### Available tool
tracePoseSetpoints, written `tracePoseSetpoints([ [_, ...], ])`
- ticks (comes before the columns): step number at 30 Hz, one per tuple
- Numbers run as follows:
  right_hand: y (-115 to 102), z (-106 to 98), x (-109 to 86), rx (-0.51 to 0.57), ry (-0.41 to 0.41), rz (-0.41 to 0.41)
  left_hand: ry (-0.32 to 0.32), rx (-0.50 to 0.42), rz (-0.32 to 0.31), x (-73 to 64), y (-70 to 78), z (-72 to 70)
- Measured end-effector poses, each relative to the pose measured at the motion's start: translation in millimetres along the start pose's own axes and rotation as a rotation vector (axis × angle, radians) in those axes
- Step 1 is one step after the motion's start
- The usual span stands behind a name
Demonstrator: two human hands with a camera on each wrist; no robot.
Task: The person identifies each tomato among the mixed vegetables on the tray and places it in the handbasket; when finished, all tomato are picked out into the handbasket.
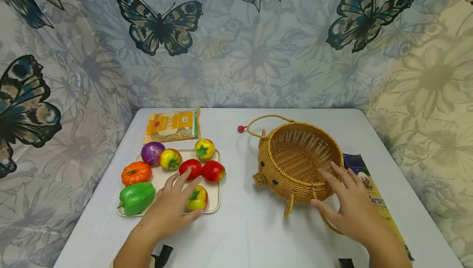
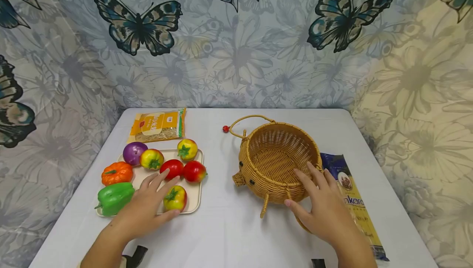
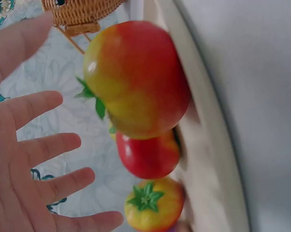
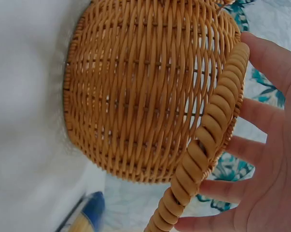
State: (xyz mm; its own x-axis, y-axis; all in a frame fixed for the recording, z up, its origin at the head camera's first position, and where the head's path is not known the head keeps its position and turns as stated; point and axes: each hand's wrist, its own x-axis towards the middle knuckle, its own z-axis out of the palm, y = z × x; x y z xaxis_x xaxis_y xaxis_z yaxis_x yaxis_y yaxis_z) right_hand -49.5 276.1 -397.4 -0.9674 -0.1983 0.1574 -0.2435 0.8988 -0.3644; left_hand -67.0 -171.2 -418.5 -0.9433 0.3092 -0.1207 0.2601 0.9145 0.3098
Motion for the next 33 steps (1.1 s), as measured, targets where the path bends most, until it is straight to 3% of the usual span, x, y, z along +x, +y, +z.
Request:
tracePoseSetpoints([
  [9,0,4,-2.7,0.029,0.027,0.013,-0.039,-0.075,0.022,8.3,0.0,14.2],
  [16,2,8,-5.8,0.040,0.114,-0.025,-0.065,-0.090,0.031,11.7,-2.6,21.2],
  [22,2,13,-5.0,0.042,0.236,-0.130,-0.058,-0.113,0.048,11.0,-2.8,22.0],
  [33,2,15,-4.6,0.022,0.287,-0.199,-0.035,-0.094,0.113,10.3,-0.1,10.9],
])
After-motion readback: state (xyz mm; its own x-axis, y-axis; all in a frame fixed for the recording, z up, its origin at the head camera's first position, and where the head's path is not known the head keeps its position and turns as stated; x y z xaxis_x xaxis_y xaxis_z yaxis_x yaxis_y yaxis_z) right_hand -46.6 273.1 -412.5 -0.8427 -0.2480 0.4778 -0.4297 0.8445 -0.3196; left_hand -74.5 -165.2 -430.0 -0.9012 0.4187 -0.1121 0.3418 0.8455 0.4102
